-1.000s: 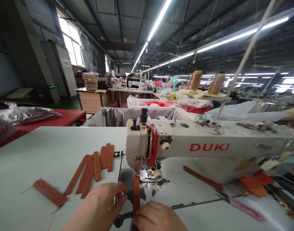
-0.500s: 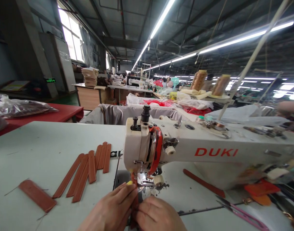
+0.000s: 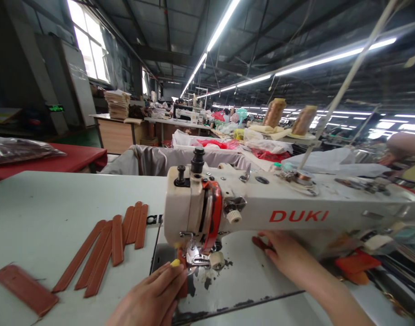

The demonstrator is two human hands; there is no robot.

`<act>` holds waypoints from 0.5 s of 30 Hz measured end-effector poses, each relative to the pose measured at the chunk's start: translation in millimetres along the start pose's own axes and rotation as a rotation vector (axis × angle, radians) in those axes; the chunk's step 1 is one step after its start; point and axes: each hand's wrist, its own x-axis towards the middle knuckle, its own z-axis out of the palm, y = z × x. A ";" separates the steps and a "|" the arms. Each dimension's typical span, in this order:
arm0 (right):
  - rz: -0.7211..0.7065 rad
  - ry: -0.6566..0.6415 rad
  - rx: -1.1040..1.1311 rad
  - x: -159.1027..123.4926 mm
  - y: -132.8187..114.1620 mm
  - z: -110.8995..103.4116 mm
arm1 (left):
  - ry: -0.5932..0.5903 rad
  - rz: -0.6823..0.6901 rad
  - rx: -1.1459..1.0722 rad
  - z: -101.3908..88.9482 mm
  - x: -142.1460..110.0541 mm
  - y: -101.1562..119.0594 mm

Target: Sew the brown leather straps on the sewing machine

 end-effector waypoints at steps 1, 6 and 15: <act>-0.012 -0.026 0.039 3.2 0.3 0.4 | -0.026 -0.001 0.002 -1.8 0.4 -0.3; -0.019 -0.044 0.013 2.4 -11.6 0.1 | -0.095 -0.038 -0.027 -5.4 1.2 -0.7; -0.444 0.421 0.056 -41.4 -37.0 -10.3 | 0.004 -0.098 -0.061 -12.2 9.5 6.4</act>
